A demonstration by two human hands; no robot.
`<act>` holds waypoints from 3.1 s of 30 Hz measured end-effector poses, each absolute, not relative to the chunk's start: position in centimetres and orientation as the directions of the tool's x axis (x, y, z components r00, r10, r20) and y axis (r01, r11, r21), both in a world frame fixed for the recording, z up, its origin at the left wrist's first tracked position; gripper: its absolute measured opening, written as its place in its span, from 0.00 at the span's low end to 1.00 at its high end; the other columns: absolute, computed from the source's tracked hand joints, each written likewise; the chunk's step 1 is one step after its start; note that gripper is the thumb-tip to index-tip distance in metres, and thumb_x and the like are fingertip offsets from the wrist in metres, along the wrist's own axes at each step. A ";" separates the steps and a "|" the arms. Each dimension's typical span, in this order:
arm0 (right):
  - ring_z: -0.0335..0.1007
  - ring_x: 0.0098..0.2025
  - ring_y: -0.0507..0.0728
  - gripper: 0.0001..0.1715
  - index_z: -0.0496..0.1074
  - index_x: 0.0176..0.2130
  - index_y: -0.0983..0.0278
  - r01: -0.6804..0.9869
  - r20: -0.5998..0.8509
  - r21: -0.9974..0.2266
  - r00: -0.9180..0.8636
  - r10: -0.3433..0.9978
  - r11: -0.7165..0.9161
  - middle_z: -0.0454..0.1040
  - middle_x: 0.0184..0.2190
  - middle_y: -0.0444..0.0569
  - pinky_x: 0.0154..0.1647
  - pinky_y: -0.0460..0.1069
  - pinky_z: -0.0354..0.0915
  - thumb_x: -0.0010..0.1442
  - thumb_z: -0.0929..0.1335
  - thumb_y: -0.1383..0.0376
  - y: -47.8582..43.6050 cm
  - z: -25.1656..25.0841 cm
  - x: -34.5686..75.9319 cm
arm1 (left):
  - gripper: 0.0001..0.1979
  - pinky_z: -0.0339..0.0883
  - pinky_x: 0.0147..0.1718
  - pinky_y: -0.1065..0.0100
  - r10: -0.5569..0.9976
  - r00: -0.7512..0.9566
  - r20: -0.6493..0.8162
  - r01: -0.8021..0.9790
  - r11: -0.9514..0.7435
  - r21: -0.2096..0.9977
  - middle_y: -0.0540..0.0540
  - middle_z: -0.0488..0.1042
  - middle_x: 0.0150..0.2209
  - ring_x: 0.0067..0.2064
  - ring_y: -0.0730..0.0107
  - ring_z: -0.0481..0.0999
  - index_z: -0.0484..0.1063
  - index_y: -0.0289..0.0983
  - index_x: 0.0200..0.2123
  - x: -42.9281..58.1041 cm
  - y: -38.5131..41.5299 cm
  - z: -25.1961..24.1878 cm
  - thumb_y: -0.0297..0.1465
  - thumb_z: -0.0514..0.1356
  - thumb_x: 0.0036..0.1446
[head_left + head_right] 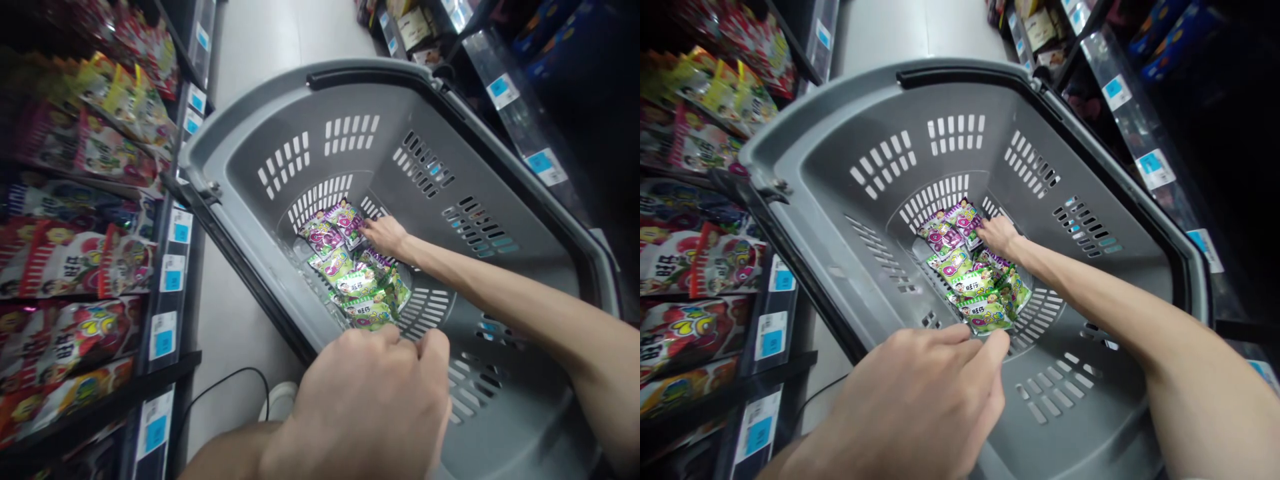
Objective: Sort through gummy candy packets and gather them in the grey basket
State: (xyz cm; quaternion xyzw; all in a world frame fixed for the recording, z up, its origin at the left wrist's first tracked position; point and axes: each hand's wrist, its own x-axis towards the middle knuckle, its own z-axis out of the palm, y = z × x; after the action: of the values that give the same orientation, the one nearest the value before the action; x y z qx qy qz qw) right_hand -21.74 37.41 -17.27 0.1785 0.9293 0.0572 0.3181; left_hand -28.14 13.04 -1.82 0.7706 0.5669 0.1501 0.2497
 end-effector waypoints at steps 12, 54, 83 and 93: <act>0.69 0.54 0.66 0.23 0.72 0.54 0.70 0.303 -0.527 0.202 -0.768 0.365 0.931 0.71 0.53 0.63 0.47 0.55 0.67 0.67 0.56 0.71 38.1 -19.1 -21.3 | 0.02 0.56 0.24 0.69 0.934 0.341 -0.105 0.803 -0.232 0.549 0.49 0.70 0.23 0.28 0.67 0.72 0.66 0.38 0.34 -28.1 13.3 -1.7 0.27 0.56 0.61; 0.70 0.29 0.43 0.05 0.70 0.36 0.64 -0.630 -0.072 -0.576 -0.595 0.800 -0.520 0.74 0.31 0.42 0.31 0.35 0.71 0.59 0.67 0.73 33.7 1.3 -12.8 | 0.28 0.74 0.46 0.62 0.889 0.203 0.411 -0.302 -0.342 0.890 0.41 0.79 0.43 0.46 0.60 0.80 0.72 0.36 0.49 -28.1 37.2 5.9 0.40 0.73 0.46; 0.74 0.25 0.52 0.20 0.77 0.30 0.68 -0.133 -0.023 -0.983 -0.606 0.795 -0.130 0.79 0.28 0.50 0.28 0.46 0.70 0.56 0.76 0.53 33.2 0.6 -12.8 | 0.12 0.74 0.44 0.65 0.901 -0.356 0.247 -0.408 -0.387 0.827 0.48 0.73 0.30 0.38 0.70 0.78 0.65 0.35 0.30 -29.8 35.5 5.9 0.22 0.68 0.52; 0.73 0.25 0.52 0.22 0.76 0.31 0.68 -0.085 -0.050 -0.989 -0.577 0.815 -0.121 0.79 0.28 0.50 0.28 0.46 0.69 0.53 0.77 0.50 32.8 0.4 -12.7 | 0.14 0.73 0.42 0.65 0.910 -0.354 0.214 -0.448 -0.366 0.816 0.48 0.74 0.28 0.37 0.68 0.78 0.67 0.35 0.32 -29.5 35.2 5.5 0.25 0.71 0.49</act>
State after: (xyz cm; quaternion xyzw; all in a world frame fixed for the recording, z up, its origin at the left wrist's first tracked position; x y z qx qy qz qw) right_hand -12.71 32.83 0.41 0.3180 0.5738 -0.6777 -0.3322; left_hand -29.54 35.17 5.52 0.3445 0.3358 0.7512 0.4520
